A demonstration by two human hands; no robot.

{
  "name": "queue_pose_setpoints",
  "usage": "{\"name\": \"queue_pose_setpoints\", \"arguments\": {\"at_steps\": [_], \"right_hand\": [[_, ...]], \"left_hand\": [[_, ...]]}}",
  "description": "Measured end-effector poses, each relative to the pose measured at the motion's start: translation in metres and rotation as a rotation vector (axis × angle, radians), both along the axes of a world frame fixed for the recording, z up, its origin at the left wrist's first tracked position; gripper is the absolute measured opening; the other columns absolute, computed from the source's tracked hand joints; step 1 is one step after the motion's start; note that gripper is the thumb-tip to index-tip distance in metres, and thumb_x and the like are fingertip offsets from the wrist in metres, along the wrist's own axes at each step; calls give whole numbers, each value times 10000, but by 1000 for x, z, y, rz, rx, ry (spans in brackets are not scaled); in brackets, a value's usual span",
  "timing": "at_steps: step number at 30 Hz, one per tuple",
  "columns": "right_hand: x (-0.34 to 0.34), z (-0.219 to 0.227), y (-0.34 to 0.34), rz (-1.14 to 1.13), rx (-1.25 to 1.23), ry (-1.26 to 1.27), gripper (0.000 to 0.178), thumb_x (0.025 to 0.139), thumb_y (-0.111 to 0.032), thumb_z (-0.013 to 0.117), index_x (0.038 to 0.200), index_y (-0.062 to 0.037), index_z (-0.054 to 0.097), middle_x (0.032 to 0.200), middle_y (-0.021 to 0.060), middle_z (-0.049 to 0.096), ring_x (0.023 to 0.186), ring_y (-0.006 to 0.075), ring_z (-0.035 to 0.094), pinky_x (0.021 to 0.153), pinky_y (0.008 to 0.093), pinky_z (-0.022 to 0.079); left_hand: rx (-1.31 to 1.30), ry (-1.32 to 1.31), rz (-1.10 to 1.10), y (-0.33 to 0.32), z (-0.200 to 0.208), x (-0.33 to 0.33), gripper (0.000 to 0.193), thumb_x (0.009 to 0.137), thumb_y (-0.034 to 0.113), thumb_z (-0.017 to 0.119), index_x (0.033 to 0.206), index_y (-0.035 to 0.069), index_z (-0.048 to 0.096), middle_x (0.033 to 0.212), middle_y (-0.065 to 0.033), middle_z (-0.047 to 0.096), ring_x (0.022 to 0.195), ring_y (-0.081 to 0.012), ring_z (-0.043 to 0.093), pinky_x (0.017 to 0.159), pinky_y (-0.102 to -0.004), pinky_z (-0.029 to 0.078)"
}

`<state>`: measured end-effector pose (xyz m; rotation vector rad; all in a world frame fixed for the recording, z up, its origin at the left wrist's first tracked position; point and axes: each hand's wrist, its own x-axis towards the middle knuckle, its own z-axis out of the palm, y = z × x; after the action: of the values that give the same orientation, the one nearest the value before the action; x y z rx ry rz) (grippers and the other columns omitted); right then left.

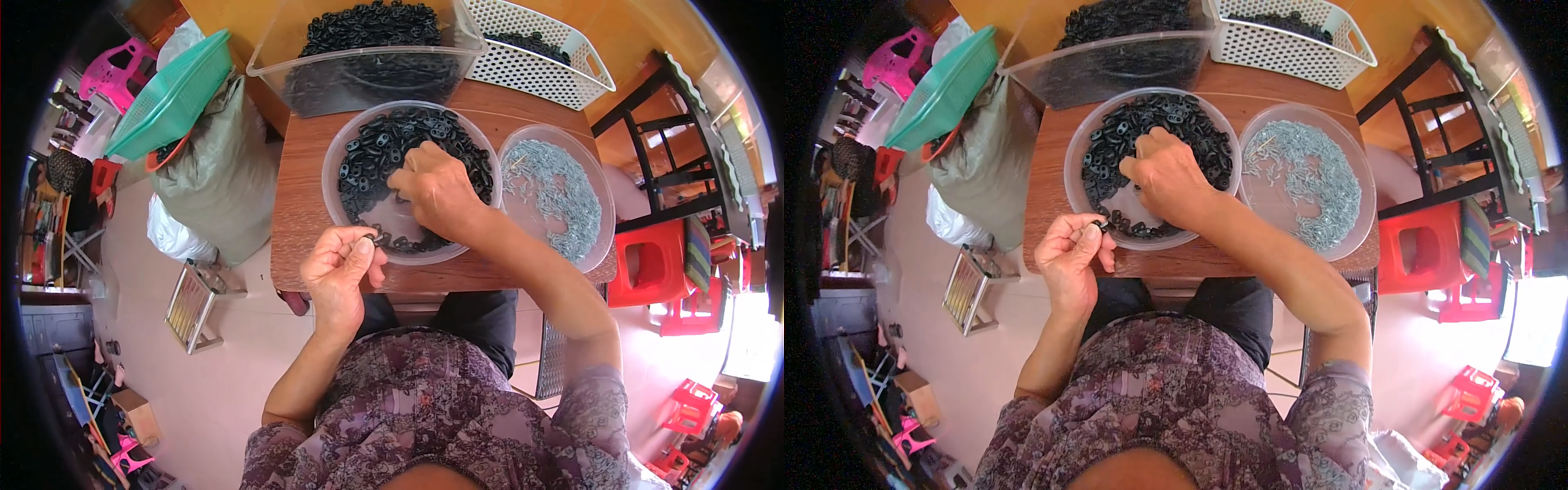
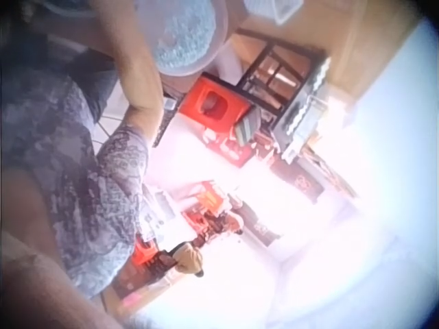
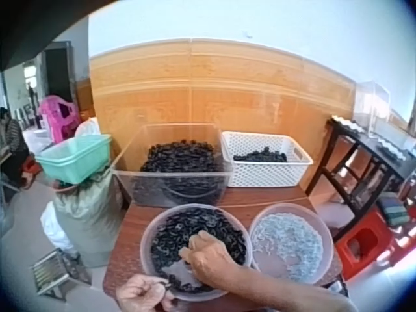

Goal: The person assembles small plastic components by hand, attaching metallic parts to them.

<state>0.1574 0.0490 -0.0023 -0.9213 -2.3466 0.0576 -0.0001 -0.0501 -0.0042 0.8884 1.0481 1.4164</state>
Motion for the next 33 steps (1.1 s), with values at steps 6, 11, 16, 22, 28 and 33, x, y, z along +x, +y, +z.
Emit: {"name": "queue_pose_setpoints", "arguments": {"at_steps": [6,11,16,22,28,33], "right_hand": [[0,-7,1,76,59,-248,65,627,-110,574,662,-92,625,728,95,551,748,246,515,635,346,420],[-7,-2,4,98,119,-335,67,623,-120,571,657,-95,624,694,82,549,737,241,517,634,332,419],[1,-5,-5,72,-47,-41,89,618,-81,603,704,-80,625,668,96,555,720,261,535,636,329,431],[8,8,-32,-26,-797,480,121,726,-10,615,846,-10,606,758,85,566,703,190,556,635,279,439],[4,23,-51,73,-478,383,99,724,-28,609,823,-24,605,705,87,555,690,224,541,626,308,434],[0,19,-65,-27,-487,415,93,730,-44,605,820,-24,610,732,92,575,696,238,542,625,317,432]], "left_hand": [[-12,-11,-5,1,0,1,123,851,72,550,903,-39,560,672,-91,588,467,-108,505,441,-212,414],[-10,-22,-8,0,0,0,113,843,65,567,908,-26,561,679,-89,596,477,-90,500,433,-199,398],[-19,-42,-8,0,0,-1,115,845,69,566,908,-27,557,681,-92,599,481,-93,505,440,-201,405],[40,-14,79,5,6,3,123,857,85,557,916,-23,547,705,-100,607,511,-98,520,461,-202,415],[185,166,125,6,13,14,119,871,86,543,926,-20,537,814,-82,600,648,-94,551,581,-195,450],[215,152,103,2,9,17,122,871,82,542,929,-25,533,823,-69,591,681,-92,552,614,-203,460]]}}
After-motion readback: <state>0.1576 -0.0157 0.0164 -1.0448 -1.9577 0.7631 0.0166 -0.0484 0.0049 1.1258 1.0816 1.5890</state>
